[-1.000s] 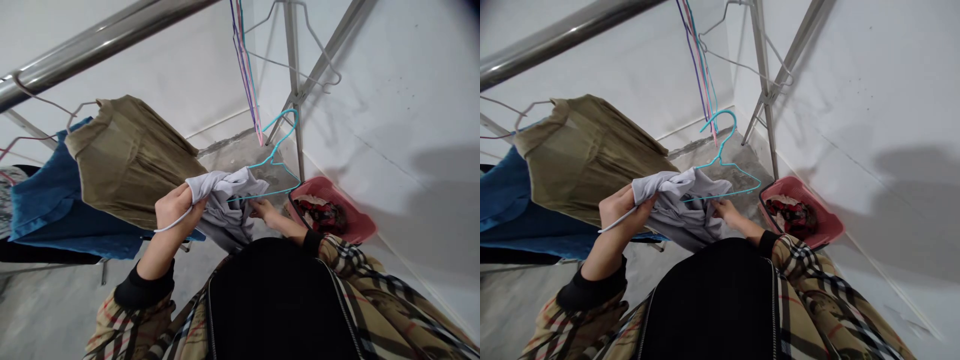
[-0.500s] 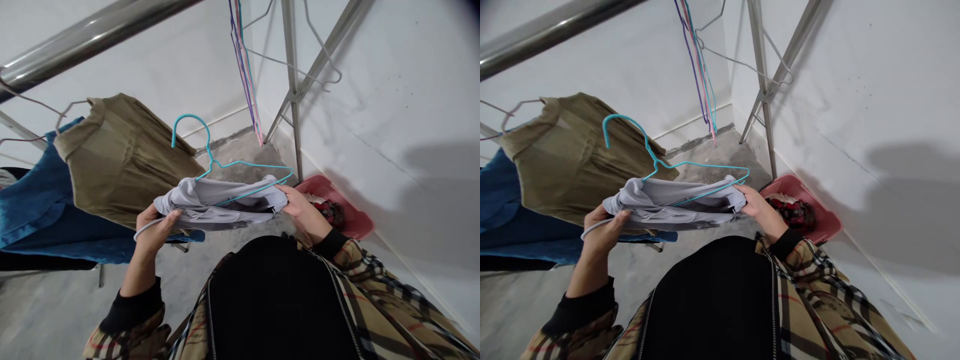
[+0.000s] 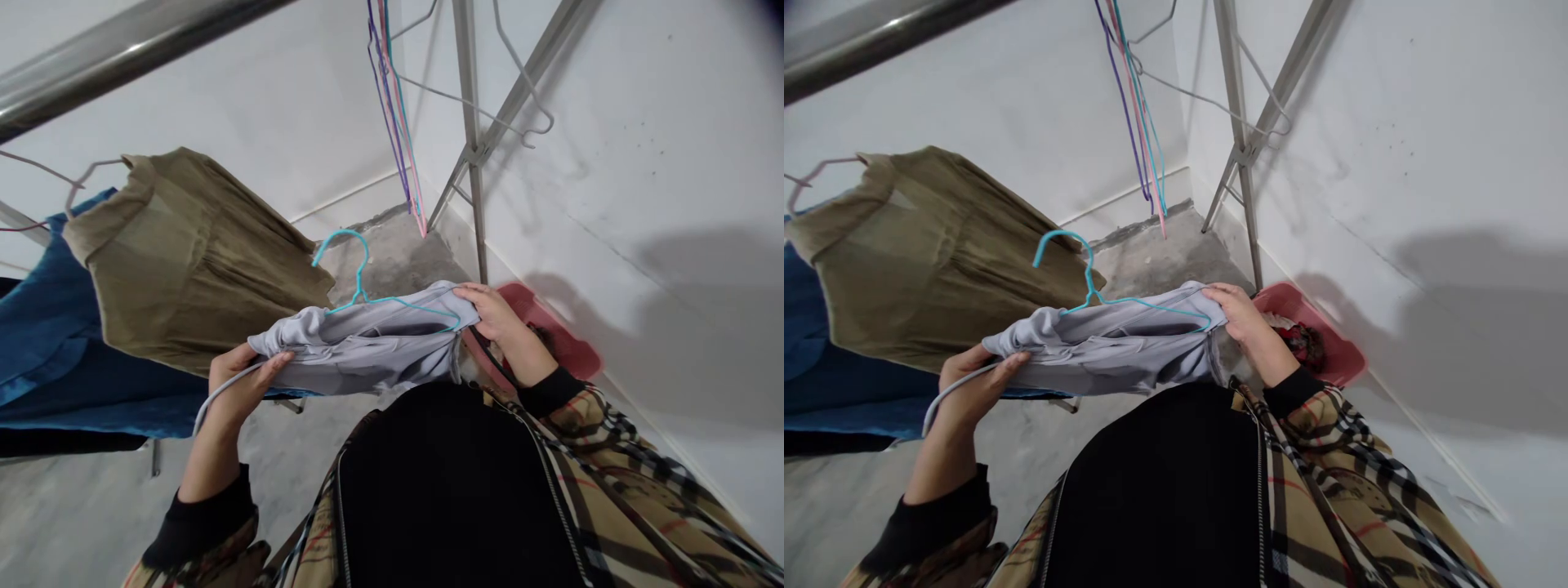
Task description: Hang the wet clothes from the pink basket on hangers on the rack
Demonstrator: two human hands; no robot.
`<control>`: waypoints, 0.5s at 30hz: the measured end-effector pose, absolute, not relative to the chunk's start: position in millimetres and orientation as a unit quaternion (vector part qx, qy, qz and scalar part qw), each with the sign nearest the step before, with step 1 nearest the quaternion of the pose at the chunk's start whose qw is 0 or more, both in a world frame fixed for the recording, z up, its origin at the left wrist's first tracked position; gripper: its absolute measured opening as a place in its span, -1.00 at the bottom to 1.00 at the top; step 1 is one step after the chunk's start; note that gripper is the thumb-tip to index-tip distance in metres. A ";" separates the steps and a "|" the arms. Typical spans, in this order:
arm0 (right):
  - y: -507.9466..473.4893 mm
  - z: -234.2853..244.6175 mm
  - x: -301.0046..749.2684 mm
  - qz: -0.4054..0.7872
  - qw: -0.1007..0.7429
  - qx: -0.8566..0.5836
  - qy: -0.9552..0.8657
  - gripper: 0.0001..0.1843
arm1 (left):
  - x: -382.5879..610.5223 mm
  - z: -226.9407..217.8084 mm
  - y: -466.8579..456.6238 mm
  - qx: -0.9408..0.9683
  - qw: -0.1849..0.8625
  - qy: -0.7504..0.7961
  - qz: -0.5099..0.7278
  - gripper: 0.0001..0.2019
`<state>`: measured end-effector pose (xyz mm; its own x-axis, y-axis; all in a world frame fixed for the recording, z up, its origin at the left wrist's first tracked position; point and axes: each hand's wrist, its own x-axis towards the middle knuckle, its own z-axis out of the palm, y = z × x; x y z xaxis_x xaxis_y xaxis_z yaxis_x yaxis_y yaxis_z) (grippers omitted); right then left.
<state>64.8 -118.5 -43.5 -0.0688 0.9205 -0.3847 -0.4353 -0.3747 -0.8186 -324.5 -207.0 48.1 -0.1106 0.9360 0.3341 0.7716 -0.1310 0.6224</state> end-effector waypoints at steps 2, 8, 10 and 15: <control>-120.1 -34.6 65.5 0.665 0.505 -0.489 -0.253 -0.68 | -326.0 45.1 -208.1 0.674 0.099 0.653 0.331 -0.74; -128.0 -6.6 60.0 0.635 0.536 -0.481 -0.280 -0.70 | -324.0 46.2 -213.0 0.731 -0.045 0.645 0.218 -0.79; -135.4 -0.4 55.9 0.634 0.543 -0.467 -0.292 -0.71 | -321.1 49.6 -216.1 0.729 -0.090 0.650 0.193 -0.80; -173.7 6.4 41.5 0.626 0.496 -0.420 -0.431 -0.81 | -315.3 54.2 -221.1 0.703 -0.136 0.672 0.188 -0.81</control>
